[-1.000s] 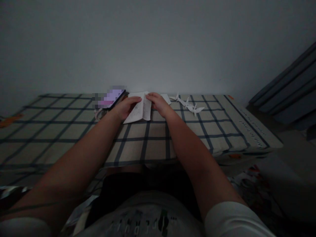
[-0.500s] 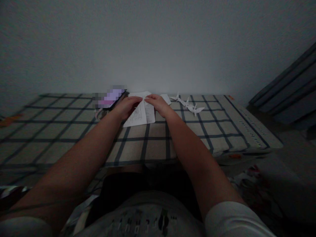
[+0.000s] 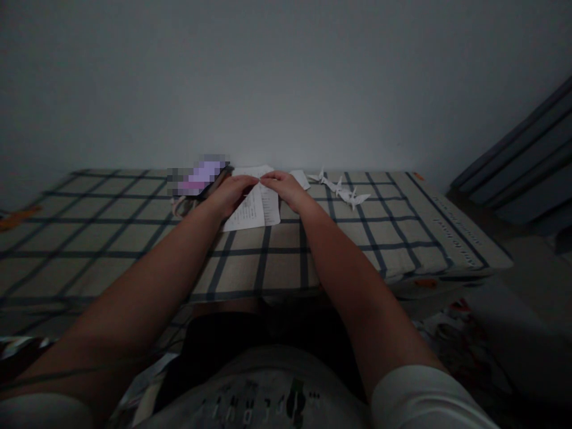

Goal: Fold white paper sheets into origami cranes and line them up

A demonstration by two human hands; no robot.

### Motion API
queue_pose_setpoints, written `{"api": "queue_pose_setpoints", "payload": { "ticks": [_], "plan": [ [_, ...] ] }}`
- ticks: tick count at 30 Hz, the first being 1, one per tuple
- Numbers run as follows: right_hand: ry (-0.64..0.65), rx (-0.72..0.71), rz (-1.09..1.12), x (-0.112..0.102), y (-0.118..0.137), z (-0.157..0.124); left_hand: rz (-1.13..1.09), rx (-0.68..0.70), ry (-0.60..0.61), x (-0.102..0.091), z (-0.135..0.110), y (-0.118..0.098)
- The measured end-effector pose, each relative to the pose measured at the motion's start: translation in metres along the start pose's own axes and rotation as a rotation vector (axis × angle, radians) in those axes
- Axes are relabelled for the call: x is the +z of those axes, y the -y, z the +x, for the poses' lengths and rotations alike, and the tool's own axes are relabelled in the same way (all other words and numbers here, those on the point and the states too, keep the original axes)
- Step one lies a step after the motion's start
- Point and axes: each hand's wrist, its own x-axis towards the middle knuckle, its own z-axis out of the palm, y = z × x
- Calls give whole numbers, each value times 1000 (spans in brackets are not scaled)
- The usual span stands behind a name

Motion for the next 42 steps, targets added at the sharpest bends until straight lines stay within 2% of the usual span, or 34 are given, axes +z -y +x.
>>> {"api": "queue_pose_setpoints", "payload": {
  "ticks": [12, 20, 30, 34, 42],
  "plan": [
    [-48, -52, -105, 2, 3, -1, -10, 33, -49, 2, -3, -1],
    [-99, -108, -259, 1, 3, -1, 5, 51, -48, 1, -1, 4],
    [-141, -175, -397, 2, 10, -4, -4, 40, -107, 3, 0, 4],
    [-121, -165, -346, 1, 10, -4, -5, 56, -73, 2, -1, 3],
    [-54, 28, -52, 2, 6, -4, -27, 80, -22, 1, -2, 1]
  ]
}}
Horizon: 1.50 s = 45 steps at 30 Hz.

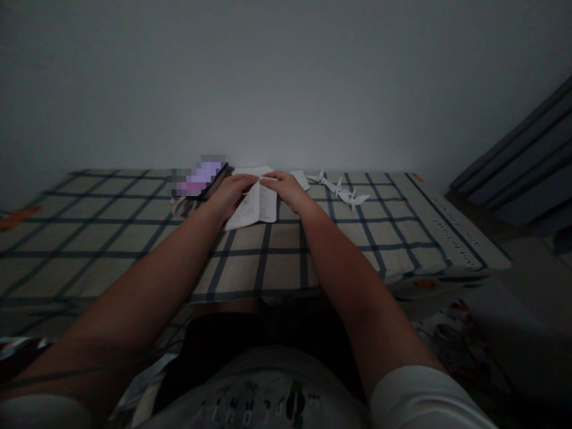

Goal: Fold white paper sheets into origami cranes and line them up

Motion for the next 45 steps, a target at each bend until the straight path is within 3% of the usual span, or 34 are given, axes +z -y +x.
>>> {"api": "queue_pose_setpoints", "payload": {
  "ticks": [6, 14, 25, 34, 45],
  "plan": [
    [-33, 21, 11, -1, 0, 0, 24, -62, 10, -1, 3, 2],
    [60, 32, 72, 0, 0, -1, 94, -57, -29, 1, -1, -2],
    [-86, -107, -162, -1, -4, 3, 87, -52, -43, -1, 5, 7],
    [57, 21, 44, -3, -9, 4, 38, -31, -30, 0, 0, -1],
    [52, 41, 83, -3, -11, 5, 96, -50, -25, -6, 7, 8]
  ]
}}
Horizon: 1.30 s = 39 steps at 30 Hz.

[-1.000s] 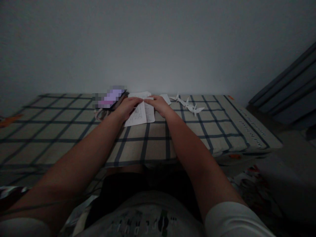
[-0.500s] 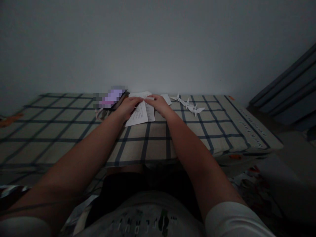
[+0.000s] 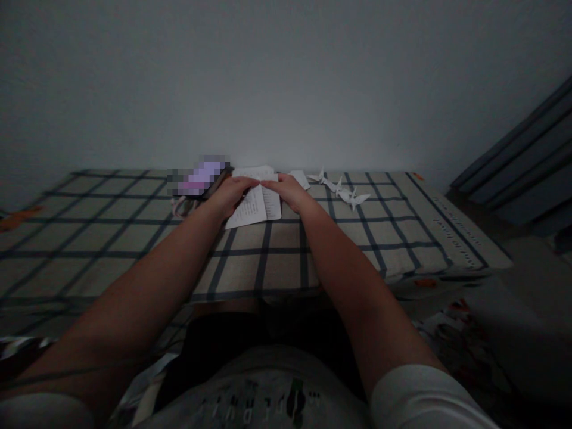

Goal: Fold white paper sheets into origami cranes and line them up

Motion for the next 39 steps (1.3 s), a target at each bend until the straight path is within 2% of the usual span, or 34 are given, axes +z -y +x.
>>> {"api": "queue_pose_setpoints", "payload": {
  "ticks": [8, 18, 23, 29, 35, 39],
  "plan": [
    [-105, -82, -154, 4, 8, -4, -5, -18, -14, 2, 0, -1],
    [-15, -12, -7, 1, 4, -1, -80, -17, -3, 6, -10, -13],
    [-27, -16, 3, 0, 2, 1, -100, -56, 38, 5, -7, -10],
    [9, 7, 4, 0, 1, 1, -48, -30, 37, 3, -5, -5],
    [-87, -56, -118, 2, 5, -2, -14, -34, 17, 4, -6, -6],
    [-104, -101, -145, 2, 4, -2, -33, -28, 5, 6, -6, -6]
  ]
}}
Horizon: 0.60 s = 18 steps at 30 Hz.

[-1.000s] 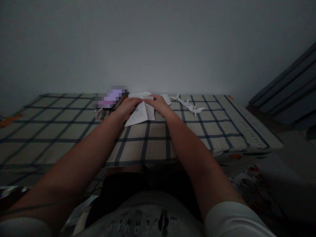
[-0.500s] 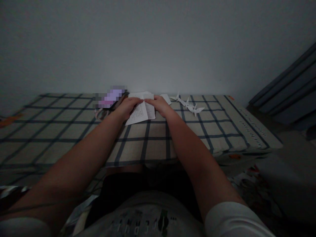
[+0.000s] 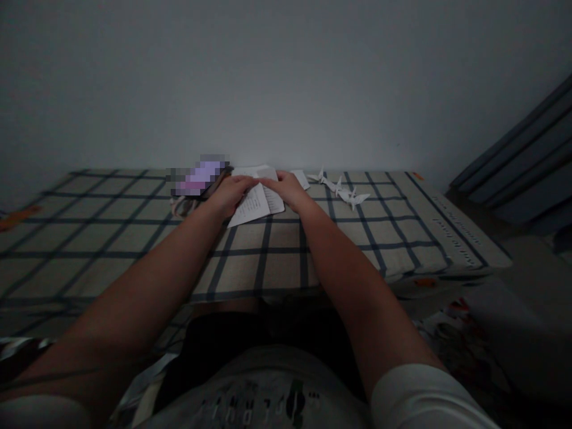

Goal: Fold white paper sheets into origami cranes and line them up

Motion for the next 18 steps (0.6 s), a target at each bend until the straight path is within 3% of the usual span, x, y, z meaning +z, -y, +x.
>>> {"api": "queue_pose_setpoints", "payload": {
  "ticks": [10, 18],
  "plan": [
    [81, 37, 109, -2, -3, 3, -46, 4, 3, 1, -6, -7],
    [62, 103, 159, -1, 0, 1, 7, -29, 21, -3, 2, 0]
  ]
}}
